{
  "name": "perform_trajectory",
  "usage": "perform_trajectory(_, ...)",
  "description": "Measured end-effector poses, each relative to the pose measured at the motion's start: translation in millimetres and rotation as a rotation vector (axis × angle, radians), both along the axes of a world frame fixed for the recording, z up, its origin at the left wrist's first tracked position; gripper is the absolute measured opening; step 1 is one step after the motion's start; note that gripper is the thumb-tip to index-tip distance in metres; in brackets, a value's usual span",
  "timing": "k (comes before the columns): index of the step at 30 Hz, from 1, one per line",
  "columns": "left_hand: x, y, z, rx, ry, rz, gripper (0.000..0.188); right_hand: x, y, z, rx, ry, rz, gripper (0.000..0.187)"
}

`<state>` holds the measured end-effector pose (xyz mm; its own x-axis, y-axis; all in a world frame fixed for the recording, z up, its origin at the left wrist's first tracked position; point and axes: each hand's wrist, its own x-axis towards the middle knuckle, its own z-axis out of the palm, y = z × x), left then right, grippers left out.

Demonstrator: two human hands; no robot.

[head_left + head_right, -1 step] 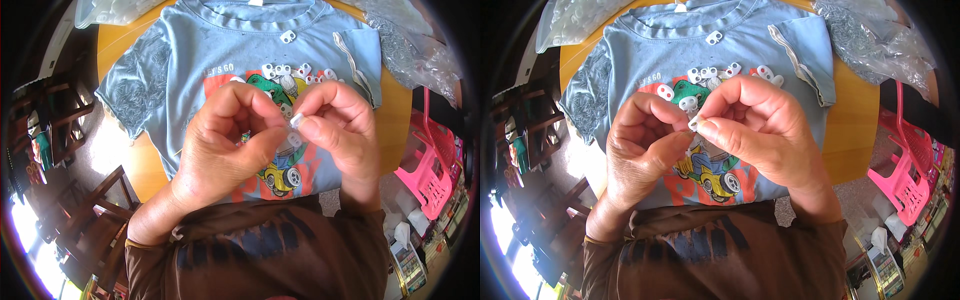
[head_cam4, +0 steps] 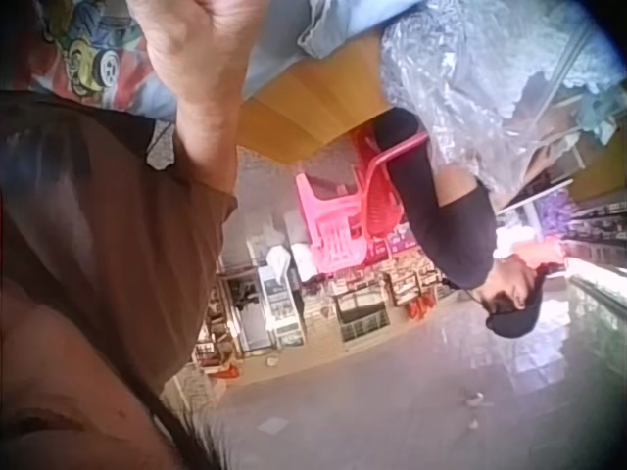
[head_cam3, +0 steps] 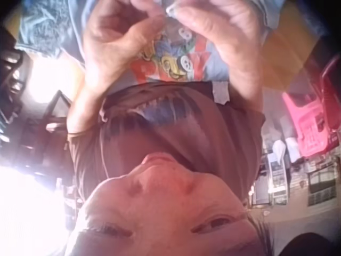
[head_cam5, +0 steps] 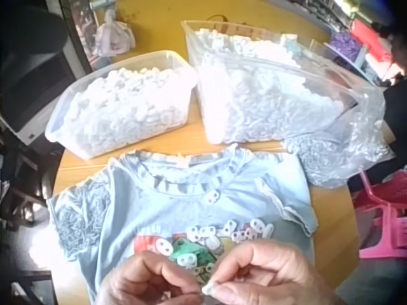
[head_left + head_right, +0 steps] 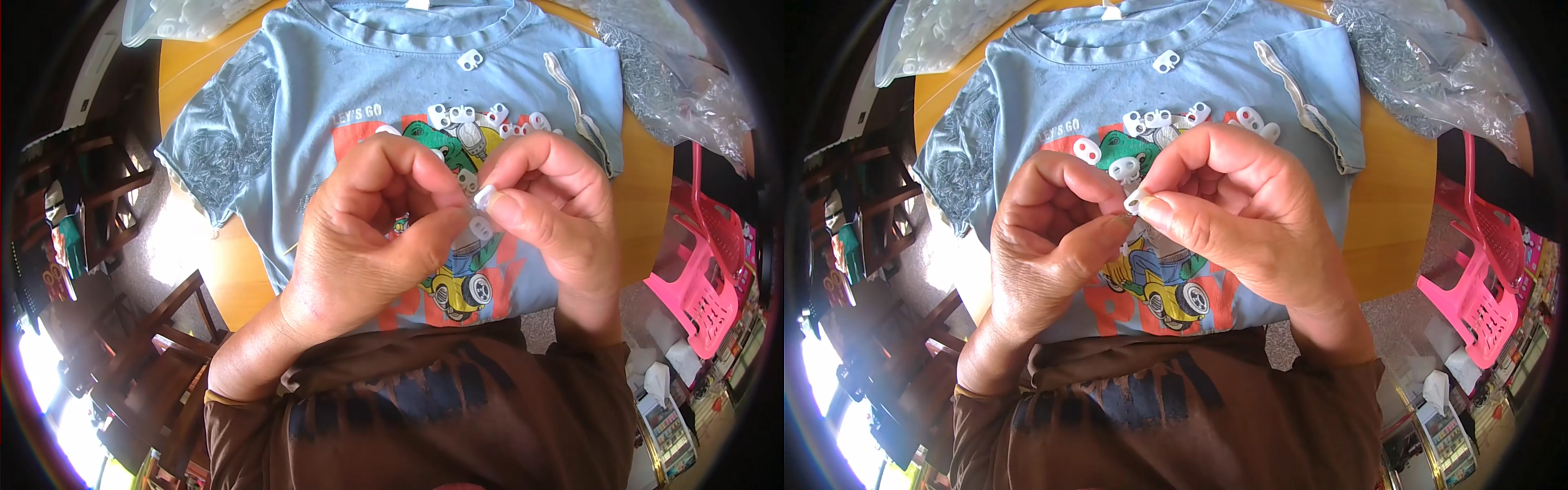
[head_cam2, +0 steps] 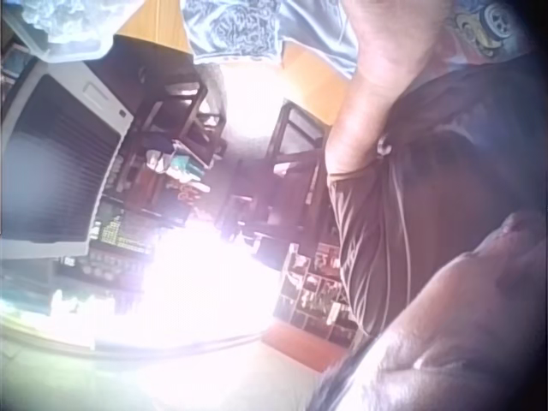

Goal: Assembling small white plastic components using a thin metal pin.

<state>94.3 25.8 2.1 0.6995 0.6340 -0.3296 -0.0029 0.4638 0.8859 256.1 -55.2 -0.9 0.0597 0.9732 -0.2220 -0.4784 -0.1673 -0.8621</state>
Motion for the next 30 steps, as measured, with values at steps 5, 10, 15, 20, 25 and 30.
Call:
perform_trajectory(5,-0.9,-0.3,-0.9,0.020,-0.009,-0.010,0.024,-0.2,-0.4,-0.7,0.021,-0.027,-0.007,0.009)
perform_trajectory(10,-1.4,-1.1,-3.5,0.034,-0.034,-0.026,0.024,-2.0,0.6,0.6,0.034,-0.046,-0.034,0.009)
perform_trajectory(15,-1.9,-1.4,-3.3,0.030,-0.036,-0.029,0.024,-3.3,-0.2,0.5,0.017,-0.056,-0.036,0.009)
perform_trajectory(20,-1.4,-1.1,-1.1,0.001,-0.025,-0.016,0.022,-2.6,0.0,-1.7,0.038,-0.054,-0.034,0.009)
perform_trajectory(25,-2.0,0.1,0.5,-0.021,-0.020,-0.013,0.020,-2.2,-0.9,-1.7,0.020,-0.073,-0.018,0.009)
perform_trajectory(30,-2.8,-0.2,-1.3,-0.016,-0.021,-0.011,0.020,-5.0,-0.6,0.5,0.028,-0.122,-0.034,0.009)
